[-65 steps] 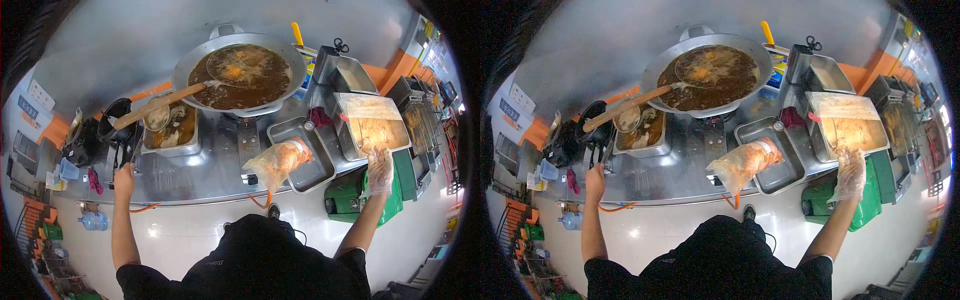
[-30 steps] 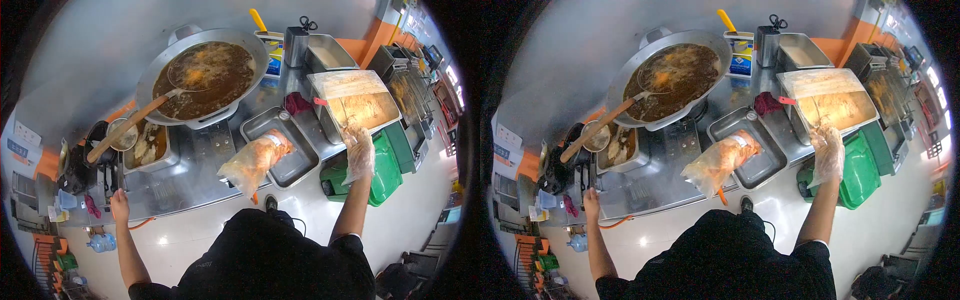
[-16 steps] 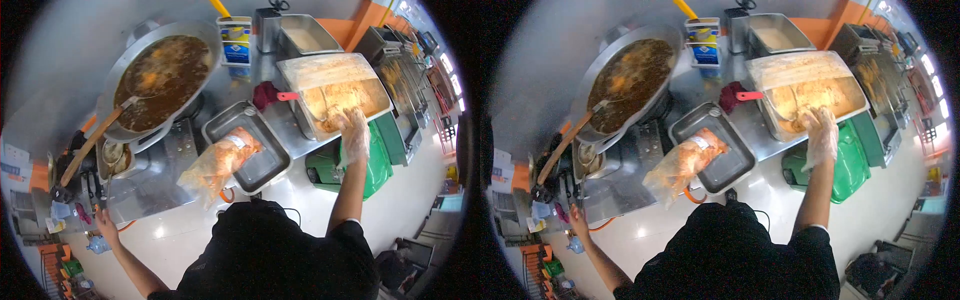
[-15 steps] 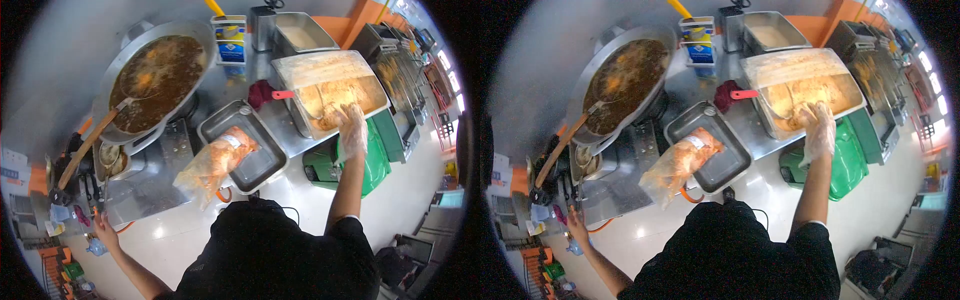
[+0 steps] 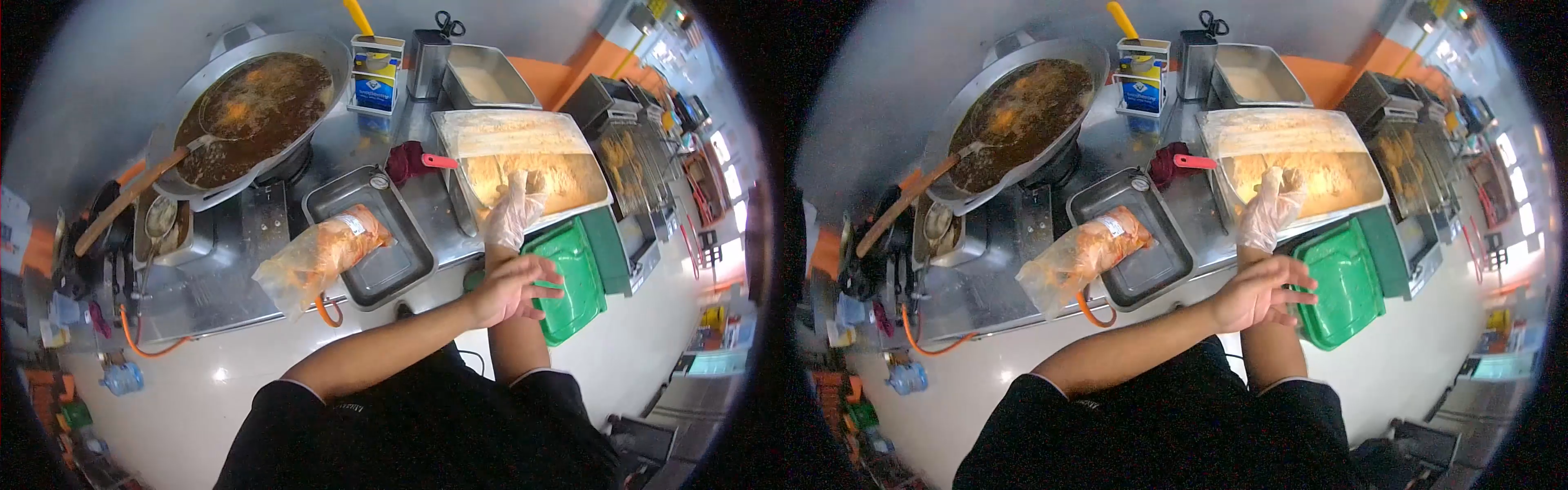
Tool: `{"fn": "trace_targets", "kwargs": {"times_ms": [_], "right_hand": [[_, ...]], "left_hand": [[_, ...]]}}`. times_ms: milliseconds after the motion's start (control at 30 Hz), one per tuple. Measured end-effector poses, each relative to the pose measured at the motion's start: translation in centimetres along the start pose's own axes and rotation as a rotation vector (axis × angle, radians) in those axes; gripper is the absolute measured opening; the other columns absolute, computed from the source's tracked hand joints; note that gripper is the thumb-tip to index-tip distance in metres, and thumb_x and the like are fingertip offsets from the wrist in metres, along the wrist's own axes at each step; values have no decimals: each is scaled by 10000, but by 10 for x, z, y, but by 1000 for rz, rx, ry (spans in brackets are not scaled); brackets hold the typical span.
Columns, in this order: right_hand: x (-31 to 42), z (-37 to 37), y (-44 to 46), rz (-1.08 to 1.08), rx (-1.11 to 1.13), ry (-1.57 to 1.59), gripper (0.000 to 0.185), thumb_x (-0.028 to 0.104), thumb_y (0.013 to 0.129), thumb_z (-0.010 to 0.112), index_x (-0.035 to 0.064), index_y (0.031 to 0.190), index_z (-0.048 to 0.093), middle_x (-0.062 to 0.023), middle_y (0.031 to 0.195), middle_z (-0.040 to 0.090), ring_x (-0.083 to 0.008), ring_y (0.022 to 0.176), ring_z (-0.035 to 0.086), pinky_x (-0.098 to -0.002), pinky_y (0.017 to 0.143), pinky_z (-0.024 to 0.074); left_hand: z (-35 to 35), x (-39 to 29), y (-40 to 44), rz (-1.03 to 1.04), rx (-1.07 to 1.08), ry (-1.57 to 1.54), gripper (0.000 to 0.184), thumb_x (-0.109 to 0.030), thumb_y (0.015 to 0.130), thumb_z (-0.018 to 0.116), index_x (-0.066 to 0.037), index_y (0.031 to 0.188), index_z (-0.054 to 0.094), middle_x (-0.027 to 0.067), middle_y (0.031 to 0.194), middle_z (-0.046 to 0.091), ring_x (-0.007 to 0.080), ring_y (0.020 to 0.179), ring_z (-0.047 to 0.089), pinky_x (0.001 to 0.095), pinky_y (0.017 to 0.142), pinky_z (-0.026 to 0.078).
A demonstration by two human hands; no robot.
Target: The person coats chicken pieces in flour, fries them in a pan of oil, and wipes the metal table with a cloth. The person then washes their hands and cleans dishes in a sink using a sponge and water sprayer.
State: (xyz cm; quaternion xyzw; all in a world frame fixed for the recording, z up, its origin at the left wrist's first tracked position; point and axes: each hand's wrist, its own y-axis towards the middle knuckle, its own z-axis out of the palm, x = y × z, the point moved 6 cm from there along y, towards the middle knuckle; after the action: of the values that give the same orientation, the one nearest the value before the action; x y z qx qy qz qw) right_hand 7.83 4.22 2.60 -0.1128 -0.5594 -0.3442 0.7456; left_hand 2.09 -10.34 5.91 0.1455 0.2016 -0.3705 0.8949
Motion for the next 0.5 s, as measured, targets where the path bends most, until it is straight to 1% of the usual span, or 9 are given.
{"fn": "trace_targets", "kwargs": {"times_ms": [67,100,167,200,233,267,333,400,500], "right_hand": [[-7,-14,18,130,-33,66,479,175,850,624,27,1256,416,-82,1087,515,-164,884,487,-293,766,421],[-10,-21,36,105,-20,82,502,178,850,623,32,1275,400,-85,1113,508,-173,922,484,-303,808,413],[6,-18,62,130,-1,120,557,196,842,629,38,1307,366,-85,1147,501,-188,968,488,-330,862,415],[1,-23,92,115,57,104,572,134,786,670,63,1272,378,-75,1131,509,-174,892,525,-328,714,452],[-3,-27,117,105,89,84,566,151,793,673,54,1269,383,-77,1122,521,-178,902,532,-327,716,452],[-7,-33,139,102,111,61,561,167,800,675,45,1266,388,-80,1112,532,-183,912,539,-326,719,452],[-26,-52,174,184,208,-28,527,209,819,676,21,1240,420,-80,1061,565,-199,911,565,-324,722,452],[-41,-64,199,235,269,-55,508,226,828,670,13,1226,439,-81,1043,576,-206,901,577,-323,723,453],[-61,-74,213,389,338,-79,444,214,843,649,26,1206,474,-75,1056,579,-194,882,585,-296,709,461]], "left_hand": [[-16,5,20,-4,4,-186,374,-407,973,390,-99,1144,516,94,1137,592,211,1104,557,352,889,452],[-34,18,22,-90,-112,-168,394,-414,979,362,-86,1118,531,102,1161,591,225,1126,551,351,878,458],[-76,22,15,-155,-100,229,427,-424,981,352,-69,1113,548,99,1164,594,218,1113,559,342,854,474],[-84,6,4,-336,-230,484,404,-400,975,405,-52,1107,563,90,1138,606,200,1067,578,336,814,489],[-101,-11,-6,-390,-350,712,344,-338,967,462,-38,1065,598,80,1082,627,168,984,597,335,782,492],[-119,-37,-8,-378,-311,1180,273,-266,947,511,-21,986,626,74,978,654,164,909,613,333,755,494],[-155,-86,-23,-225,-781,1533,158,-163,894,543,-30,906,628,127,858,657,256,853,634,371,771,485],[-182,-123,-11,-23,-964,1773,148,-98,876,509,-35,969,606,163,948,637,310,938,606,416,813,472],[-222,-145,34,-144,-1084,2135,284,-69,832,511,-61,1112,554,200,1195,517,372,1036,546,456,861,457]]}}
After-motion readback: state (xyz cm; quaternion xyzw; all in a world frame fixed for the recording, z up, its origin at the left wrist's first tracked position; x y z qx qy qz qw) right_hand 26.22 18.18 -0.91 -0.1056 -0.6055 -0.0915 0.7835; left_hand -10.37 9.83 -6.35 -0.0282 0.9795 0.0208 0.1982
